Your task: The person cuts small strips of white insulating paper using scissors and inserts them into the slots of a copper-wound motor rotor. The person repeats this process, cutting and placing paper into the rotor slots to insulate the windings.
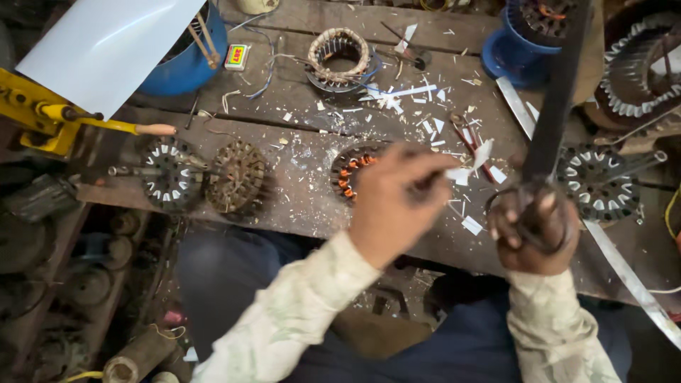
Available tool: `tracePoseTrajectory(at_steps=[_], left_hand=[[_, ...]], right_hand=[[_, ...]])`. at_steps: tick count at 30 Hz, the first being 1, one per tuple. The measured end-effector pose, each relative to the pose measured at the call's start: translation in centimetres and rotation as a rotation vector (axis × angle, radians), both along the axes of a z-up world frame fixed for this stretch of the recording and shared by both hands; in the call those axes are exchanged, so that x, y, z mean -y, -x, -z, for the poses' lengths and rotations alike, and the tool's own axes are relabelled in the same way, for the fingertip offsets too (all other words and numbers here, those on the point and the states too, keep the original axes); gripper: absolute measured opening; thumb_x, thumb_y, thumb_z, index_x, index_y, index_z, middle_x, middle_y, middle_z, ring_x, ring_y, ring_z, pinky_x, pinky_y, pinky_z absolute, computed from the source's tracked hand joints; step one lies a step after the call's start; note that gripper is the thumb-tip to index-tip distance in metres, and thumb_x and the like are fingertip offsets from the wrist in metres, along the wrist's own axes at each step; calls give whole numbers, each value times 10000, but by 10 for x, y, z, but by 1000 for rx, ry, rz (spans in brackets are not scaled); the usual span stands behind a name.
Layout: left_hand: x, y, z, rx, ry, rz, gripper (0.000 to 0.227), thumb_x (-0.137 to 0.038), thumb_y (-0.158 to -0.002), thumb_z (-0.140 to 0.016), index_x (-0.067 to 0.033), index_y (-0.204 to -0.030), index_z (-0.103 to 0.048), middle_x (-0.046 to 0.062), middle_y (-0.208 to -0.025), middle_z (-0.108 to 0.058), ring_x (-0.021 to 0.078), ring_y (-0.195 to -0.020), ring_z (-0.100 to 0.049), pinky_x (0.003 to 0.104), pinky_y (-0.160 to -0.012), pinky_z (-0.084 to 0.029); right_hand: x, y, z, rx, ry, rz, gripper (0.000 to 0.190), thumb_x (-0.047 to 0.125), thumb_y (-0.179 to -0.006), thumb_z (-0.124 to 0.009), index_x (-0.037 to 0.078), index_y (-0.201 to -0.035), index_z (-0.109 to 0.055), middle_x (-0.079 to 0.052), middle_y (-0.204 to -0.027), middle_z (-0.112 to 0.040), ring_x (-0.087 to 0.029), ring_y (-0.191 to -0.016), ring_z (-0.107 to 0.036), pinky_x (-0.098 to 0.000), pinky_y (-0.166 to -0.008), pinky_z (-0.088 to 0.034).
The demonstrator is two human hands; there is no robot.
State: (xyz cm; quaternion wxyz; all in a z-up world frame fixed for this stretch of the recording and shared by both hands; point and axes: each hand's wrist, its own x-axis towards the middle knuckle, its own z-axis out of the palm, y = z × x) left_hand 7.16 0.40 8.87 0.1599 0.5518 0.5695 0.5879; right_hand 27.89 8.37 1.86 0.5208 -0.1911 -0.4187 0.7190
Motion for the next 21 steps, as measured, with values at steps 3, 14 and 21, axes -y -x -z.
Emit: tracePoseTrajectory(at_steps=[3,14,21], left_hand=[[8,45,-6,242,22,-2,186,-31,-912,-744,-16,-1094,-778,71,-1062,-726,135,-870,-724,260,-766,-601],[17,86,6,939,57,65,258,28,-896,-736,63,-1150,-710,122,-967,-770,153,-816,-745,278,-759,-629],[27,70,9,864,188,77,220,8,-862,-788,68,-1072,-771,94,-945,-768,87,-780,-686,219,-701,-568]], right_hand=[[24,9,11,-1,48,-153,771,471,-1037,-645,-101,-1524,-471,-35,-821,-529,-78,-578,-446,-297,-591,-425],[109,48,64,147,45,-273,955,320,-862,-840,-74,-1569,-333,-56,-936,-502,-203,-785,-563,-379,-789,-530],[111,52,67,288,130,-360,891,-7,-767,-816,-43,-1514,-331,-52,-864,-485,-194,-762,-569,-331,-574,-509]])
